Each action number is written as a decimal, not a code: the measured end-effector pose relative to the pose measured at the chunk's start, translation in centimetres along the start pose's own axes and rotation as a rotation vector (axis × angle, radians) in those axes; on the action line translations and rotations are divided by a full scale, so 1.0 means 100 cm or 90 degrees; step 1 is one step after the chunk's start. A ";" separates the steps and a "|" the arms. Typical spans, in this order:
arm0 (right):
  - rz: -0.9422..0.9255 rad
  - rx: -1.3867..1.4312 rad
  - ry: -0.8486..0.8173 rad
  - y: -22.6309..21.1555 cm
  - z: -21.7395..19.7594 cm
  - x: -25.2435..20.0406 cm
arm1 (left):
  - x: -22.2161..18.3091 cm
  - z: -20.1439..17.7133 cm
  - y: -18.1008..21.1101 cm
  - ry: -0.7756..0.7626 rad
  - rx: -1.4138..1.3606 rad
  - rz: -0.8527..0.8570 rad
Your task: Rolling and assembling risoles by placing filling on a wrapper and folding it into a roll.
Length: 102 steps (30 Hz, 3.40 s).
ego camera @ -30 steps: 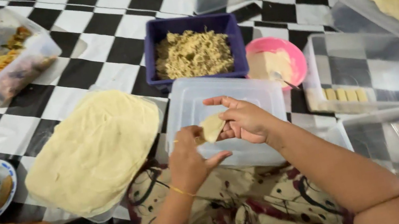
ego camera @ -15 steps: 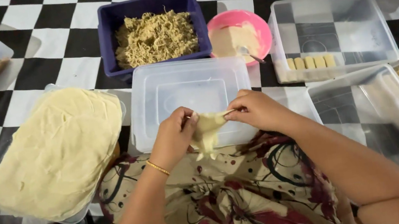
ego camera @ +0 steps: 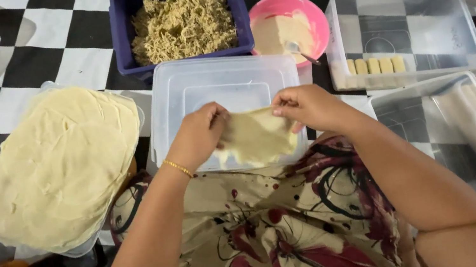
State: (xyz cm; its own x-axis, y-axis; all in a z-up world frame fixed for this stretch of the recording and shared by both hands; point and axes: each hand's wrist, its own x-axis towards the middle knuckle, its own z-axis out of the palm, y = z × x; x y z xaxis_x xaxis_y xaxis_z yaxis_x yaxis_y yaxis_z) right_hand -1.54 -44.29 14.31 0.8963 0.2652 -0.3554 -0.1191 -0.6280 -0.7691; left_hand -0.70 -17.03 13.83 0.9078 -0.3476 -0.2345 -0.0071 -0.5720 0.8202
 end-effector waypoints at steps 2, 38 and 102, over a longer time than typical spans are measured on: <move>-0.024 -0.042 0.036 -0.004 -0.001 0.013 | 0.014 -0.008 -0.006 0.034 0.071 0.050; -0.425 -0.455 0.030 0.036 0.110 0.193 | 0.018 0.072 -0.177 0.211 0.439 0.311; 0.066 -0.292 0.266 0.100 0.006 0.447 | 0.129 -0.030 -0.149 0.409 -0.145 0.203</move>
State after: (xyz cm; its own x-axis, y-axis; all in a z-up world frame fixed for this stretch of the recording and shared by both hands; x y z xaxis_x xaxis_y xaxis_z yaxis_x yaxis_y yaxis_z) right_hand 37.12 -38.31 -9.61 0.9922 -0.0645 -0.1065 -0.1024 -0.9093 -0.4032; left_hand 12.36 -10.75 0.09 0.9428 0.0711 0.3257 -0.2871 -0.3235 0.9016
